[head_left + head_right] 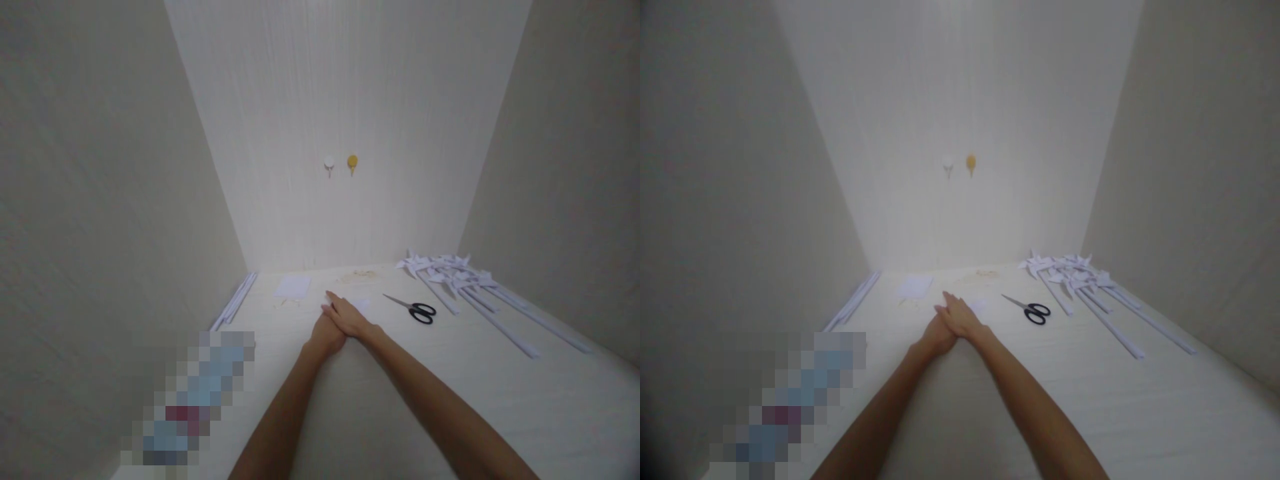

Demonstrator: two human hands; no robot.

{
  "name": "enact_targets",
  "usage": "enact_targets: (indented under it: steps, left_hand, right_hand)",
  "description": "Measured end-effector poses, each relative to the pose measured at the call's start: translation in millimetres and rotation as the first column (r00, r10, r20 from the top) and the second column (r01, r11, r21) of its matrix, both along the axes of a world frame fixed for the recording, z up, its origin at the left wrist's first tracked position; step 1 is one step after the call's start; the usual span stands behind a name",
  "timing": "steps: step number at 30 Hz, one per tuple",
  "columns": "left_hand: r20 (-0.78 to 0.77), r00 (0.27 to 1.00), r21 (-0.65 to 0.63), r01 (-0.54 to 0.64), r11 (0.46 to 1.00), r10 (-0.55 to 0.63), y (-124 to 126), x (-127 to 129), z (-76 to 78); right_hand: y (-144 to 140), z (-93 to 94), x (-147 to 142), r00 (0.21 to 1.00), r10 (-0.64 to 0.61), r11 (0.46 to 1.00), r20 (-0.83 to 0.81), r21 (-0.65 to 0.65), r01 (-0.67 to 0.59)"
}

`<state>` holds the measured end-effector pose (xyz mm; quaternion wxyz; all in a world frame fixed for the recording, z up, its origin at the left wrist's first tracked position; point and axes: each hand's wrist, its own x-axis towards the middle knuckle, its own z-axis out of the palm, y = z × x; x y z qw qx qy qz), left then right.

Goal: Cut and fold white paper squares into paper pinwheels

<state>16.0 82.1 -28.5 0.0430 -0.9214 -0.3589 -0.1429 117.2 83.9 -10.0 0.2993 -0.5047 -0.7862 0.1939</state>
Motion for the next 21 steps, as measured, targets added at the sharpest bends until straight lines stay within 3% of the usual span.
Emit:
enact_targets:
  steps: [9,12,16,21]
  left_hand:
    - [-0.021,0.995,0.064,-0.092,0.994,0.094,-1,2,-0.8]
    - [-0.061,0.981,-0.008,-0.185,0.983,0.184,-6,2,4.7]
    - [-0.101,0.972,-0.101,-0.224,0.969,0.214,-12,3,11.0]
    - [-0.111,0.969,-0.131,-0.236,0.963,0.222,-13,3,12.9]
  right_hand:
    - [16,-7.8,33,0.999,0.037,0.998,-0.032,-0.046,-0.039]
    - [22,-13.7,50,0.998,-0.051,0.998,-0.044,-0.039,0.049]
    - [30,-21.3,77,0.97,-0.212,0.976,-0.121,0.016,0.215]
    - [30,-23.2,98,0.879,-0.419,0.885,-0.225,0.113,0.451]
